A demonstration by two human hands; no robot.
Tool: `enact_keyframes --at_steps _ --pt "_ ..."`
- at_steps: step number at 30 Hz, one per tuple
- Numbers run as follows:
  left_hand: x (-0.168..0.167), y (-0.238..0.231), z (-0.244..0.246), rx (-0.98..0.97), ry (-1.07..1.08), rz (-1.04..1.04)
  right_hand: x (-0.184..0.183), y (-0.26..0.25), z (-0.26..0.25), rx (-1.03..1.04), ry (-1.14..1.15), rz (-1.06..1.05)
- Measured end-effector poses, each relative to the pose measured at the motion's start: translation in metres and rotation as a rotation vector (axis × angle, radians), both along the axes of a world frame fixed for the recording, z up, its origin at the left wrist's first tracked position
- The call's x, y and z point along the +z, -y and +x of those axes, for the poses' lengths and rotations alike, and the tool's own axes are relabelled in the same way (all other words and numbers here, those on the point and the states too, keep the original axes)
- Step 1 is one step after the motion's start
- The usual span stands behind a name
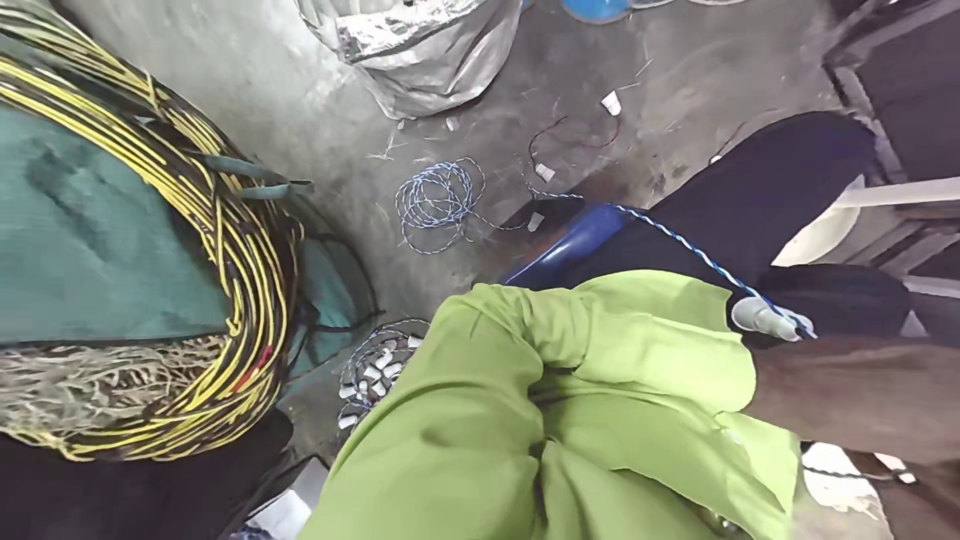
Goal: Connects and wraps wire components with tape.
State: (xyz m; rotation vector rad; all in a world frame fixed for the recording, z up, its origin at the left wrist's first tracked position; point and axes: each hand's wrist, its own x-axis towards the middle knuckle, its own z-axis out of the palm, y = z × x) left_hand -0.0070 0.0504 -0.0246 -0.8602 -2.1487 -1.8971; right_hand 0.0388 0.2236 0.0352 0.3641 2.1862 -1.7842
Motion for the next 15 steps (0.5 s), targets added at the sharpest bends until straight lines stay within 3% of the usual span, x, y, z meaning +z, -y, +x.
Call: enact_keyframes --at_steps 4,7,9,12,15 --pt "-0.007 0.011 -0.002 -0.042 0.120 0.083 -0.010 -0.007 0.000 0.089 0.025 -0.004" --pt "-0.010 0.016 -0.002 -0.120 0.307 0.173 -0.018 0.001 0.002 -0.009 -0.112 -0.010" --pt "-0.014 0.018 -0.005 -0.198 0.494 0.232 -0.024 0.000 0.004 0.004 -0.322 0.211" --pt "-0.018 0.020 -0.006 -0.220 0.644 0.219 -0.029 -0.010 0.004 0.267 -0.832 0.752" --pt "-0.016 0.028 0.005 -0.230 0.616 0.126 -0.030 -0.014 0.004 0.477 -1.082 0.824"
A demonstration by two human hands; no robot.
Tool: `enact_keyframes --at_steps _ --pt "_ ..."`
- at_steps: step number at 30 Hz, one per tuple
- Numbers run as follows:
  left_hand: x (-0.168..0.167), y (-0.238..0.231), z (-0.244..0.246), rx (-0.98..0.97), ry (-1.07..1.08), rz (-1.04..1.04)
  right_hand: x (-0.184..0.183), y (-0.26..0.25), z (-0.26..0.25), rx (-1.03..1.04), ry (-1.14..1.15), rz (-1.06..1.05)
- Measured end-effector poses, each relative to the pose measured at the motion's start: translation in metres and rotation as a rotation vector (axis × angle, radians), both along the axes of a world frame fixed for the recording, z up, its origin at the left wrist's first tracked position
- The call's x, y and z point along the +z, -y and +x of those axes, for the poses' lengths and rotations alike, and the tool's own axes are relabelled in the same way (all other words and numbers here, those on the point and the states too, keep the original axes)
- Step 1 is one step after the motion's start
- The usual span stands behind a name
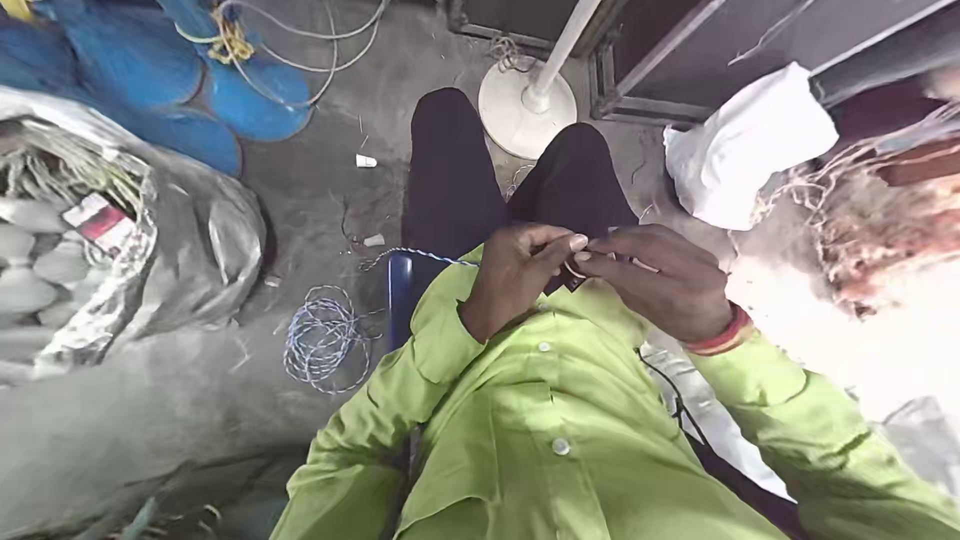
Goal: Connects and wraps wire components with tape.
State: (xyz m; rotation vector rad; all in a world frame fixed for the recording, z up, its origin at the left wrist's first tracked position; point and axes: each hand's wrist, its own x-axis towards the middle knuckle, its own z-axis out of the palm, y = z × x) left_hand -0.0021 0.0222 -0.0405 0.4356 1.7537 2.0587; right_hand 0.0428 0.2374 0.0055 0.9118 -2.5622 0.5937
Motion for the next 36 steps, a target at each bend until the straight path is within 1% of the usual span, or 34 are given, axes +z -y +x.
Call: enact_keyframes --at_steps 1,2,4,6,7,9,10,12,14,16,18,20,21,23,24,25,26,28,29,30,31,33,35,36 --pt "-0.001 0.003 0.003 -0.027 -0.024 -0.001 0.001 -0.001 0.001 -0.014 0.024 -0.035" --pt "-0.002 0.005 0.002 -0.063 -0.069 0.011 0.003 -0.002 0.002 -0.073 0.083 -0.122" --pt "-0.005 0.008 -0.005 -0.141 -0.225 0.057 0.006 0.003 0.005 -0.221 0.316 -0.454" --pt "-0.008 0.006 -0.009 -0.192 -0.414 0.047 0.007 0.010 0.005 -0.383 0.597 -0.825" --pt "-0.009 0.004 -0.008 -0.179 -0.500 0.004 0.009 0.013 0.003 -0.480 0.754 -0.958" --pt "-0.009 -0.002 -0.004 -0.084 -0.639 -0.130 0.007 0.014 -0.008 -0.644 1.026 -1.112" --pt "-0.011 -0.007 -0.002 -0.012 -0.715 -0.189 0.003 0.013 -0.012 -0.707 1.095 -1.098" --pt "-0.020 -0.012 -0.001 0.125 -0.908 -0.268 -0.006 0.012 -0.013 -0.745 1.162 -0.956" --pt "-0.029 -0.012 -0.001 0.186 -1.089 -0.224 -0.010 0.012 -0.011 -0.691 1.238 -0.797" --pt "-0.034 -0.010 0.000 0.206 -1.153 -0.130 -0.008 0.011 -0.011 -0.579 1.245 -0.653" --pt "-0.032 -0.010 0.002 0.246 -1.106 -0.077 -0.007 0.009 -0.012 -0.499 1.154 -0.621" --pt "-0.023 -0.011 0.004 0.266 -0.981 -0.139 0.002 0.006 -0.013 -0.557 1.109 -0.644" --pt "-0.019 -0.010 0.003 0.263 -0.921 -0.176 0.009 0.004 -0.014 -0.579 1.113 -0.728" --pt "-0.019 -0.010 0.001 0.274 -0.838 -0.204 0.018 -0.005 -0.011 -0.528 1.131 -0.935" --pt "-0.021 -0.009 -0.001 0.287 -0.813 -0.200 0.018 -0.008 -0.007 -0.465 1.078 -0.945" --pt "-0.023 -0.008 -0.002 0.298 -0.795 -0.190 0.015 -0.009 -0.003 -0.385 0.980 -0.871" --pt "-0.024 -0.008 -0.003 0.302 -0.781 -0.183 0.009 -0.006 0.002 -0.330 0.846 -0.750" --pt "-0.023 -0.008 -0.003 0.294 -0.759 -0.170 -0.005 0.003 0.006 -0.279 0.612 -0.539" --pt "-0.022 -0.008 -0.002 0.283 -0.747 -0.160 -0.012 0.007 0.006 -0.281 0.540 -0.476" --pt "-0.021 -0.008 -0.001 0.274 -0.736 -0.154 -0.017 0.008 0.005 -0.294 0.531 -0.446" --pt "-0.020 -0.007 -0.001 0.270 -0.727 -0.153 -0.019 0.009 0.004 -0.308 0.574 -0.450" --pt "-0.021 -0.004 -0.002 0.267 -0.712 -0.160 -0.011 0.014 0.000 -0.355 0.749 -0.528" --pt "-0.024 -0.006 -0.002 0.274 -0.717 -0.165 0.000 0.020 -0.003 -0.418 0.937 -0.742" --pt "-0.025 -0.008 -0.002 0.283 -0.737 -0.162 0.001 0.020 -0.005 -0.450 0.991 -0.870"
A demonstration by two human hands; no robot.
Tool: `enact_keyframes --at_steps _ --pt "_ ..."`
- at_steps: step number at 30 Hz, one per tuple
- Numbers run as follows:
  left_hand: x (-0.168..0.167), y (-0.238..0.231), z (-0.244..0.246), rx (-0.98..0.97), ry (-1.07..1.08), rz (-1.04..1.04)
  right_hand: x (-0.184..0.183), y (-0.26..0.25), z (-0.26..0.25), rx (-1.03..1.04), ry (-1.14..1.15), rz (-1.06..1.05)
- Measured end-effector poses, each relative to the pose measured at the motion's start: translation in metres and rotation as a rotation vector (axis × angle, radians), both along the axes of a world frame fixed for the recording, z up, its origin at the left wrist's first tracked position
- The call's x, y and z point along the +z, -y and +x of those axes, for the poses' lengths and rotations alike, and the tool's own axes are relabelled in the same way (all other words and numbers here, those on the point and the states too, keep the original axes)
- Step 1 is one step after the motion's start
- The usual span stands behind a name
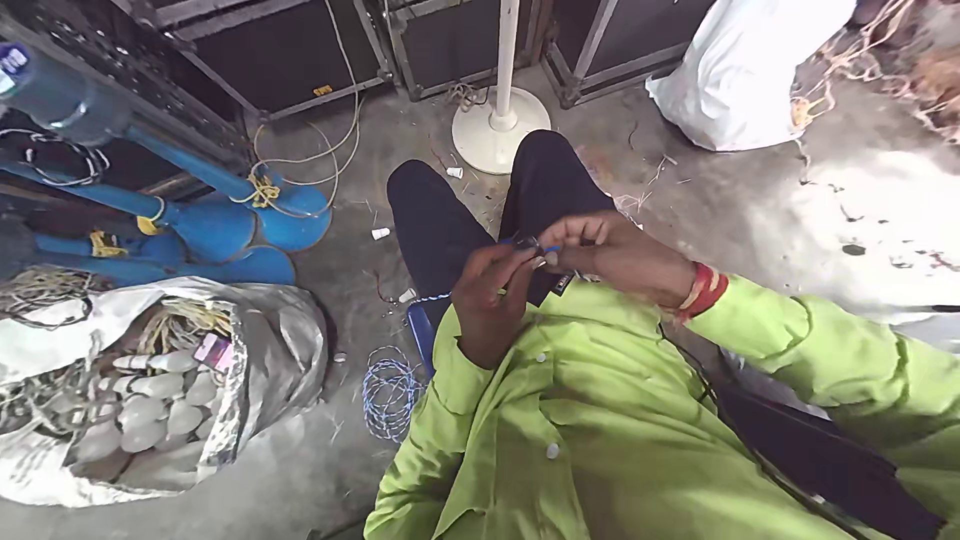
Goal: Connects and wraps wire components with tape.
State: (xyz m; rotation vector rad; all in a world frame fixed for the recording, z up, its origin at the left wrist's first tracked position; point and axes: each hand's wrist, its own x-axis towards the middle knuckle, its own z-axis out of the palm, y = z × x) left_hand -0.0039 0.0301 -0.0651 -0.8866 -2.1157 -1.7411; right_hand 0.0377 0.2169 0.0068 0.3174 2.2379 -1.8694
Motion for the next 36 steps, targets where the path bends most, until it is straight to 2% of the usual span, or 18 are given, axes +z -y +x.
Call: enact_keyframes --at_steps 4,7,10,12,15,18,23,25,28,32,34,36 --pt "0.001 -0.004 0.001 0.005 -0.042 0.020 -0.009 0.006 -0.003 -0.185 0.092 -0.272" --pt "0.002 -0.002 0.001 -0.039 -0.002 0.027 -0.010 0.010 -0.002 -0.180 0.099 -0.277" --pt "0.003 0.001 0.002 -0.092 0.162 0.071 -0.009 0.000 -0.002 -0.060 0.108 -0.267" --pt "0.000 0.002 0.001 -0.147 0.319 0.097 -0.010 -0.011 -0.004 0.093 0.079 -0.144" --pt "-0.004 0.001 -0.001 -0.216 0.527 0.079 -0.011 -0.014 -0.002 0.209 -0.121 0.378" --pt "-0.004 0.001 0.000 -0.234 0.532 0.043 -0.005 -0.008 0.009 0.285 -0.338 0.698" --pt "0.001 0.005 0.001 -0.157 0.339 -0.115 -0.014 -0.013 0.013 0.399 -0.812 0.880" --pt "0.002 0.008 -0.003 -0.189 0.268 -0.172 -0.016 -0.020 0.006 0.473 -0.909 0.791" --pt "0.002 0.012 -0.004 -0.298 0.175 -0.188 -0.010 -0.028 -0.002 0.451 -0.668 0.406" --pt "0.005 0.012 -0.012 -0.469 0.127 -0.181 -0.009 -0.015 -0.002 -0.057 0.017 -0.093" --pt "0.006 0.019 -0.013 -0.462 0.113 -0.246 -0.019 -0.001 -0.012 -0.240 0.262 -0.246" --pt "0.004 0.011 -0.010 -0.372 0.118 -0.245 -0.021 0.003 -0.011 -0.319 0.356 -0.260"
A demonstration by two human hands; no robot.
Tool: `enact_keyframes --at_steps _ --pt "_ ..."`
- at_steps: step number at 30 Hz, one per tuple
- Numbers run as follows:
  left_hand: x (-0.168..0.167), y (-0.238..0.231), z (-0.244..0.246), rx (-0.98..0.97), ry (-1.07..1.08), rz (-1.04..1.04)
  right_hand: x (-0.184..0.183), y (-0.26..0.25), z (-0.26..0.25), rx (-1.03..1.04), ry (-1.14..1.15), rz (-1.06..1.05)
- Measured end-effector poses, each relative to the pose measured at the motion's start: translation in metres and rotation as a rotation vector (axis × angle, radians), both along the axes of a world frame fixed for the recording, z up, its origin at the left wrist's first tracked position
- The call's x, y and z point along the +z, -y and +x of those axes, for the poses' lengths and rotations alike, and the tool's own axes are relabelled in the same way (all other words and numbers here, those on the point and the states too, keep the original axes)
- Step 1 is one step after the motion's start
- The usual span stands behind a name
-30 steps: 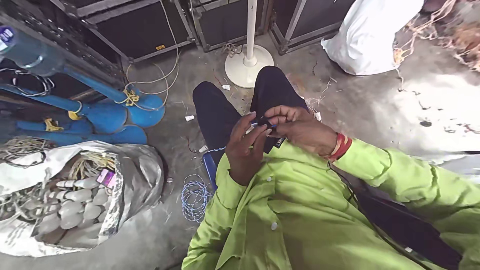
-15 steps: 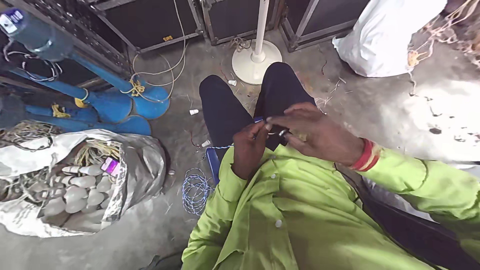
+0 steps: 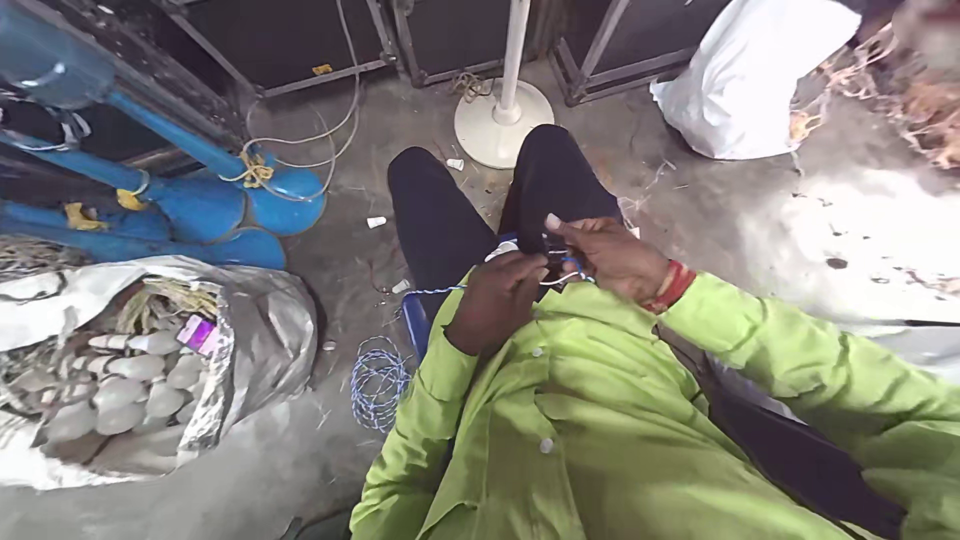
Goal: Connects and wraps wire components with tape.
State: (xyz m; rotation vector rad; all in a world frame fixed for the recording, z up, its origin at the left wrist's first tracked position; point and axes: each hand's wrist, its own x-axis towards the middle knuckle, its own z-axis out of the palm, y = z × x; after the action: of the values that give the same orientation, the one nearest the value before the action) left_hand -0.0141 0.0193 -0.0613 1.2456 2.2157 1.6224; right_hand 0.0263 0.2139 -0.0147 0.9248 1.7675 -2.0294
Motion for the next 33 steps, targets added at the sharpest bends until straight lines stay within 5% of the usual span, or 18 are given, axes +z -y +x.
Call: enact_keyframes --at_steps 3,6,9,13,20,24,28,30,33 --pt "-0.002 -0.008 0.007 0.127 0.057 0.041 0.001 0.001 0.011 0.023 -0.061 0.011" --pt "-0.005 -0.001 0.003 0.129 0.147 0.052 -0.002 -0.015 0.018 0.262 -0.290 -0.067" --pt "-0.008 -0.007 0.005 0.098 0.186 0.075 0.002 -0.021 0.027 0.482 -0.402 0.189" --pt "-0.007 -0.009 0.006 0.146 0.132 0.049 -0.005 -0.003 0.023 0.348 -0.462 0.470" --pt "-0.002 -0.019 0.004 0.228 0.090 -0.015 -0.015 0.010 0.017 0.088 -0.539 0.087" --pt "0.006 -0.039 -0.009 0.243 -0.152 -0.161 -0.009 0.002 -0.012 -0.052 -0.486 0.263" --pt "0.002 -0.073 -0.003 0.093 -0.403 -0.200 -0.018 -0.054 -0.073 0.099 -0.381 1.106" --pt "0.008 -0.086 0.039 -0.003 -0.446 -0.040 -0.009 -0.109 -0.101 0.106 -0.103 1.083" --pt "0.021 -0.085 -0.010 0.108 -0.158 -0.018 0.033 -0.142 -0.122 0.133 -0.396 0.905"
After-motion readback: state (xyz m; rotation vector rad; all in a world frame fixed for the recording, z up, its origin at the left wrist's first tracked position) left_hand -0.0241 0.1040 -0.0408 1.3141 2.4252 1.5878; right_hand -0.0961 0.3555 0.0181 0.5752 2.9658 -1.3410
